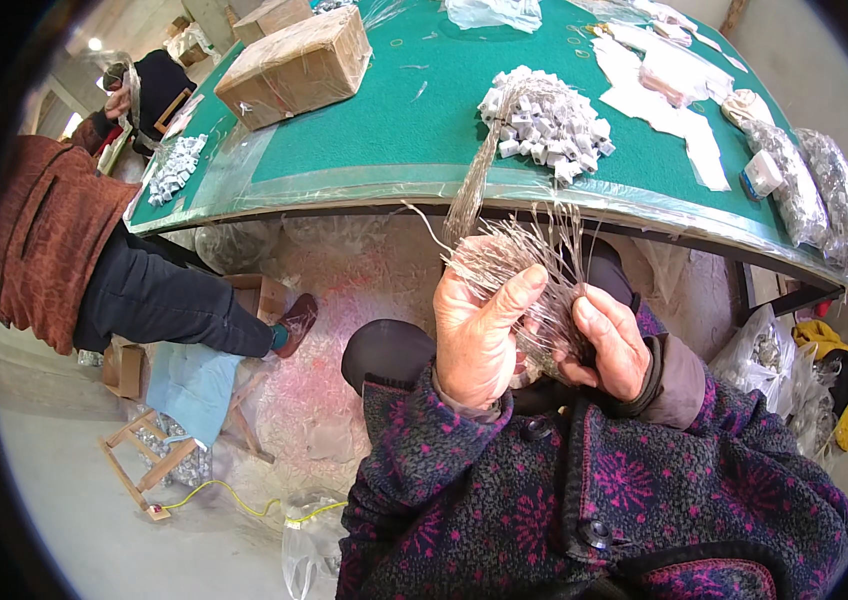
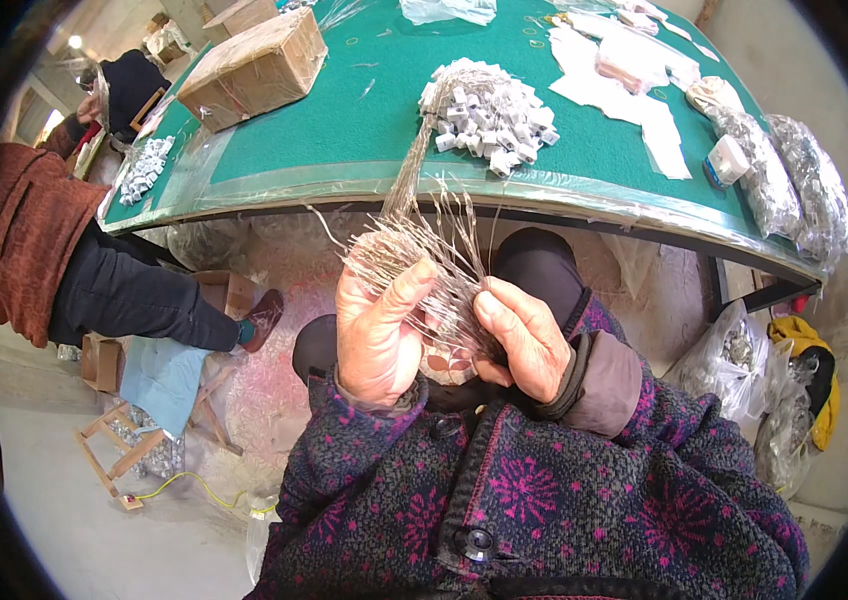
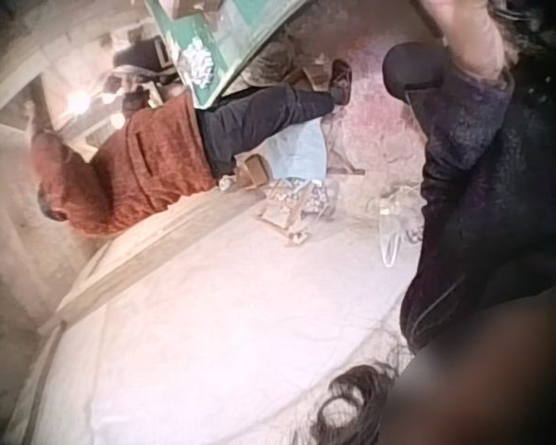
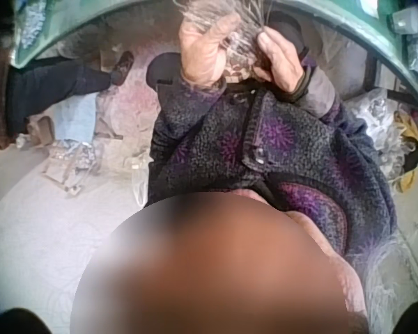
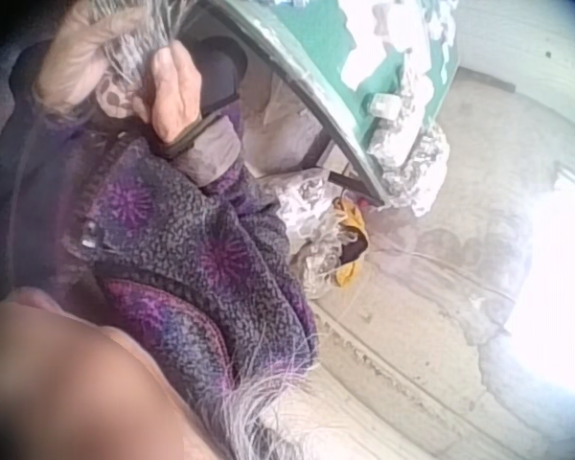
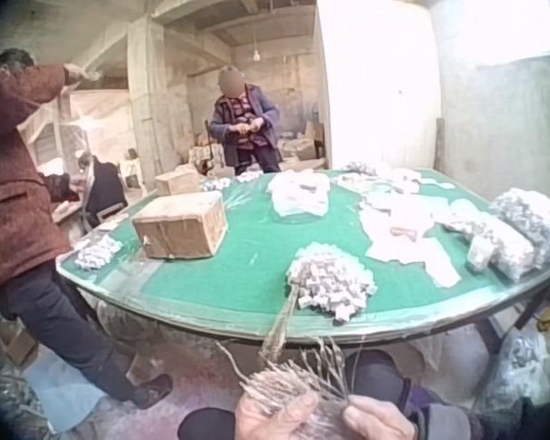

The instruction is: The person gathers and aligns bundles of thin wires, secures them with rubber bands, and places the bundles into plastic bags. The person also handles small white plastic components on the table and organizes the finished wire bundles.

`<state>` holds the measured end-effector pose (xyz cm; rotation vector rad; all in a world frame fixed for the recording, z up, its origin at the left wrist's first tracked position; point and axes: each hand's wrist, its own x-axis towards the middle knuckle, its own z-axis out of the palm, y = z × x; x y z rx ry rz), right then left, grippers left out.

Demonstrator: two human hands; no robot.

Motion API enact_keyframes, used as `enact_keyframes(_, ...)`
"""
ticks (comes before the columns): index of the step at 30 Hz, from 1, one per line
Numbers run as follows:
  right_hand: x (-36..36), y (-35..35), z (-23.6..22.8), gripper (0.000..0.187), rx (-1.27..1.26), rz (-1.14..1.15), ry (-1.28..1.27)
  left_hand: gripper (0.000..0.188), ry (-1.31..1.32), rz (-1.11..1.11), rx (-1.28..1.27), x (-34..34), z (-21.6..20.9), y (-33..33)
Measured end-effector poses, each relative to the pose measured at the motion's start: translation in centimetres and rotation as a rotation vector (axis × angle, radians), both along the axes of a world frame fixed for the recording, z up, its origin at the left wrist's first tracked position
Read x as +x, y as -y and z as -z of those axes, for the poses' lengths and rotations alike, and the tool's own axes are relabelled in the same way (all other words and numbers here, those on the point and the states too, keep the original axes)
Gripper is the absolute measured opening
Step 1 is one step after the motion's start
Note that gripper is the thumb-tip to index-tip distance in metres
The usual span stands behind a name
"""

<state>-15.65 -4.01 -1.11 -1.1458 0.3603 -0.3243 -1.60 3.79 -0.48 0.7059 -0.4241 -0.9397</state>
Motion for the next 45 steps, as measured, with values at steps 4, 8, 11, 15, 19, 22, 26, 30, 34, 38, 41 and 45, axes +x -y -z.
enact_keyframes(4, -0.1, 0.0, 0.1, 0.025, -0.015, -0.006, -0.016, 0.019, -0.015, 0.004, -0.016, 0.0, 0.1, -0.1)
enact_keyframes(8, -0.1, 0.0, -0.1, 0.025, -0.056, 0.010, -0.022, 0.018, -0.050, 0.014, -0.045, -0.1, 0.0, 0.0)
enact_keyframes(11, -0.1, 0.1, -0.2, 0.025, -0.042, 0.022, -0.059, 0.019, -0.063, 0.030, -0.064, -0.1, 0.2, 0.0)
enact_keyframes(15, -0.2, 0.2, 0.0, 0.025, -0.019, 0.024, -0.075, 0.024, -0.044, 0.054, -0.110, 0.2, 0.8, 0.1)
enact_keyframes(19, -0.2, 0.3, 0.5, 0.024, -0.008, 0.025, -0.046, 0.030, -0.047, 0.073, -0.199, 0.5, 1.2, 0.3)
enact_keyframes(22, 0.0, 0.3, 0.8, 0.023, 0.065, 0.037, 0.001, 0.027, -0.087, -0.005, -0.153, 0.3, 1.1, 0.4)
enact_keyframes(26, 0.2, 0.4, 0.9, 0.022, -0.047, 0.035, 0.047, 0.025, -0.113, 0.060, -0.032, 0.6, 0.6, 0.2)
enact_keyframes(30, 0.1, 0.4, 0.7, 0.023, -0.059, 0.031, 0.043, 0.024, -0.067, 0.112, -0.037, 0.9, 0.6, 0.1)
enact_keyframes(34, 0.0, 0.3, 0.5, 0.025, 0.071, 0.022, 0.036, 0.025, -0.072, 0.132, -0.118, 0.9, 0.9, 0.1)
enact_keyframes(38, 0.2, 0.3, 0.5, 0.026, 0.026, 0.009, 0.044, 0.026, -0.018, 0.027, -0.082, 0.6, 0.8, 0.2)
enact_keyframes(41, 0.2, 0.3, 0.5, 0.026, 0.066, 0.018, 0.050, 0.028, -0.030, -0.038, -0.062, 0.4, 0.5, 0.2)
enact_keyframes(45, 0.2, 0.1, 0.6, 0.026, 0.115, 0.025, 0.059, 0.030, -0.084, -0.051, -0.100, 0.5, 0.4, 0.2)
